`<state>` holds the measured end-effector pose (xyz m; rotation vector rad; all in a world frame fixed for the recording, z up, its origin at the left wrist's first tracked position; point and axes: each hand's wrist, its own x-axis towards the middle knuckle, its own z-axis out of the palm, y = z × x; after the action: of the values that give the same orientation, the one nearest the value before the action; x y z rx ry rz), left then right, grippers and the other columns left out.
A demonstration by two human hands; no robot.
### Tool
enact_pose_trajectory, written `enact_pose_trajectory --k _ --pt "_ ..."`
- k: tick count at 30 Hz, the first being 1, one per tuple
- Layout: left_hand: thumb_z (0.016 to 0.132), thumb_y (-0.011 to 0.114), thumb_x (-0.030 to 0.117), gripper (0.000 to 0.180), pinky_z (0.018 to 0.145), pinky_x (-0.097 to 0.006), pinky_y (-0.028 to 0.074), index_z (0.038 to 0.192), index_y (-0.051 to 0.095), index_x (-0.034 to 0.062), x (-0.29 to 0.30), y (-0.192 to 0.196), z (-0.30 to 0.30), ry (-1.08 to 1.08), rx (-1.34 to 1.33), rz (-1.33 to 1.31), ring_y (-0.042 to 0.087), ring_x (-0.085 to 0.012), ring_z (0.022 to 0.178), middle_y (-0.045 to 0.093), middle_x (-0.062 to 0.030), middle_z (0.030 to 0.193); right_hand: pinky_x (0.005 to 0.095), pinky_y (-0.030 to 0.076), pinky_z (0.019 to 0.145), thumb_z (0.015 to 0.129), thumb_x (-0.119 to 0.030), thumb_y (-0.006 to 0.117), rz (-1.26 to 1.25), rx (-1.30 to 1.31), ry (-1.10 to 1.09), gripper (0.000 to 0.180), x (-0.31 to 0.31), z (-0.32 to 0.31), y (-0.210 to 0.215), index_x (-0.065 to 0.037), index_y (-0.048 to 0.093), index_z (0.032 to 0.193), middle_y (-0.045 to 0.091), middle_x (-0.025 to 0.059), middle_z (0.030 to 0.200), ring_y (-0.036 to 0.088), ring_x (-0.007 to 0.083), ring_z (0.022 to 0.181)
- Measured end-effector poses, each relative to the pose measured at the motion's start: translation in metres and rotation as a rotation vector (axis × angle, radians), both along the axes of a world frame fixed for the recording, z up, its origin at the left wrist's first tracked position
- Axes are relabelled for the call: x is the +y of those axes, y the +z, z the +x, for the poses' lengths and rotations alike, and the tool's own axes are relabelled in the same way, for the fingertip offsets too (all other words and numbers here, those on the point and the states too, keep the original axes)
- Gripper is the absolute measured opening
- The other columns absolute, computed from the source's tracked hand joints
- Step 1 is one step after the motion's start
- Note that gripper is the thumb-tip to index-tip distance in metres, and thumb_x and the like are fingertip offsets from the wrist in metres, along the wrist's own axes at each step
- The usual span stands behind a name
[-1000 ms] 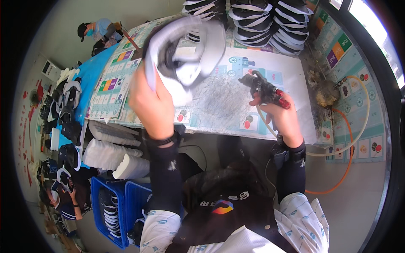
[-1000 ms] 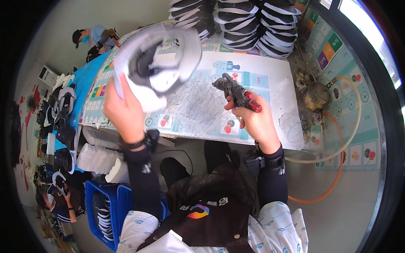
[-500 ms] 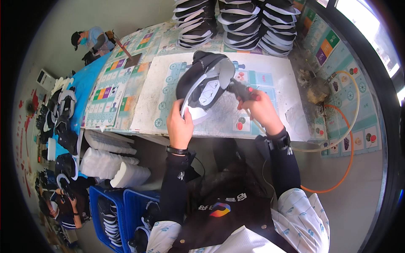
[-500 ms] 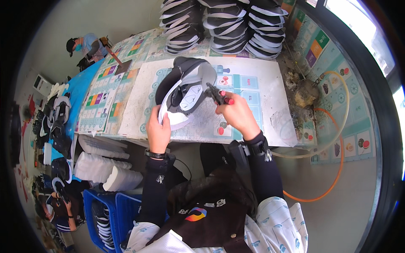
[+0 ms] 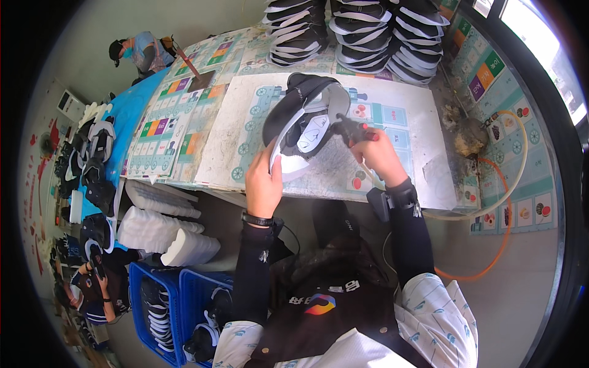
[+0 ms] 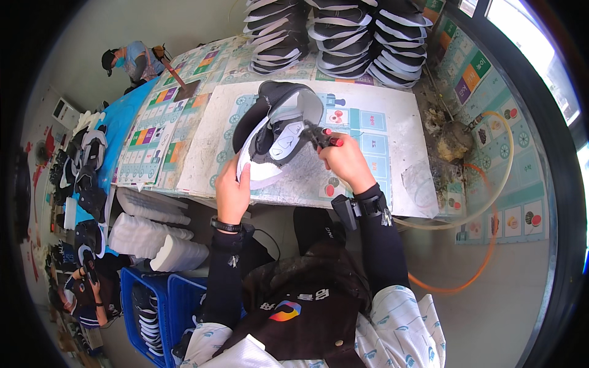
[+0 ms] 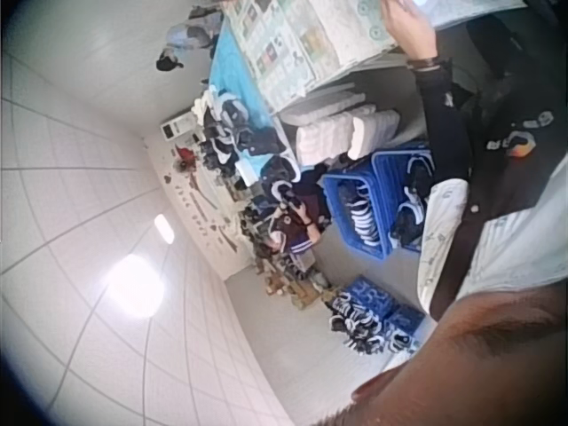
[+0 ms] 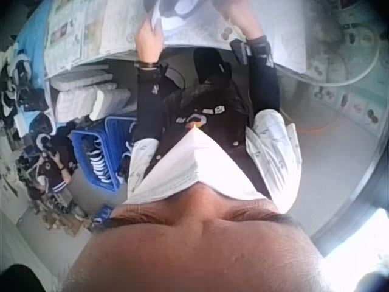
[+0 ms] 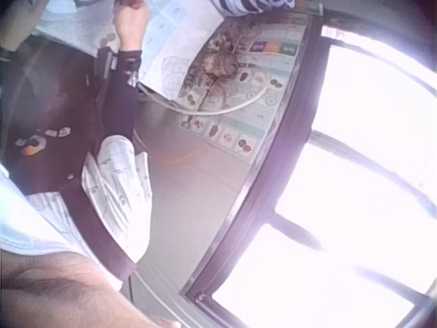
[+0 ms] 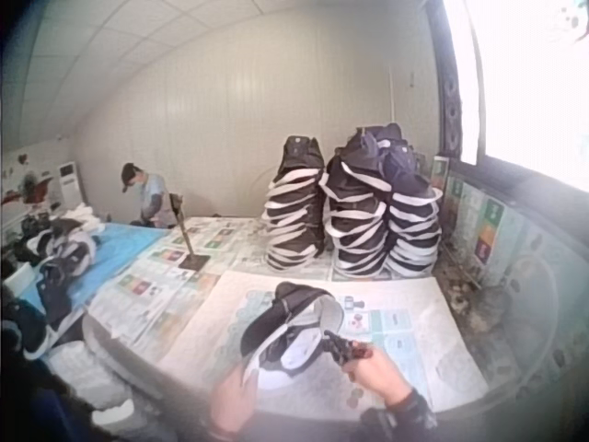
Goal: Assembling and finishing shoe uppers by applying adhesives or heat treatment using a handheld tool in a factory setting.
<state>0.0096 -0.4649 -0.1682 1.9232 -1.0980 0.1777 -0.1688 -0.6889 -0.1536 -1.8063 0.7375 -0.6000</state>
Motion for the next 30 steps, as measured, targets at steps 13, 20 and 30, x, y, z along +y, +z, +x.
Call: enact_pose_trajectory --k 13,20,30 --pt "0.103 0.059 0.011 0.037 0.088 -0.046 0.053 0.139 0.065 0.0078 -0.001 0.000 -0.003 -0.018 -0.041 -0.042 0.066 -0.0449 0.102 0.069 -0.0216 0.111 0.0331 0.047 0.057 0.077 -0.005 0.065 0.096 0.032 0.054 0.013 0.012 -0.003 0.005 0.005 0.069 0.085 0.063 0.0092 0.063 0.062 0.0175 0.055" --pt "0.102 0.059 0.011 0.037 0.086 -0.046 0.053 0.139 0.065 0.0079 -0.001 -0.002 -0.004 -0.021 -0.040 -0.047 0.066 -0.0443 0.100 0.068 -0.0215 0.107 0.0348 0.048 0.059 0.078 -0.006 0.066 0.196 0.067 0.253 0.017 0.013 -0.009 0.000 0.005 0.070 0.090 0.065 0.0094 0.065 0.062 0.0196 0.056" --pt "0.101 0.061 0.009 0.037 0.086 -0.045 0.053 0.138 0.066 0.0083 -0.001 -0.001 -0.007 -0.013 -0.028 -0.060 0.066 -0.0441 0.098 0.068 -0.0212 0.106 0.0372 0.049 0.060 0.079 -0.004 0.064 0.293 0.047 0.277 0.017 0.009 -0.014 -0.010 0.003 0.071 0.092 0.064 0.0130 0.066 0.066 0.0199 0.060"
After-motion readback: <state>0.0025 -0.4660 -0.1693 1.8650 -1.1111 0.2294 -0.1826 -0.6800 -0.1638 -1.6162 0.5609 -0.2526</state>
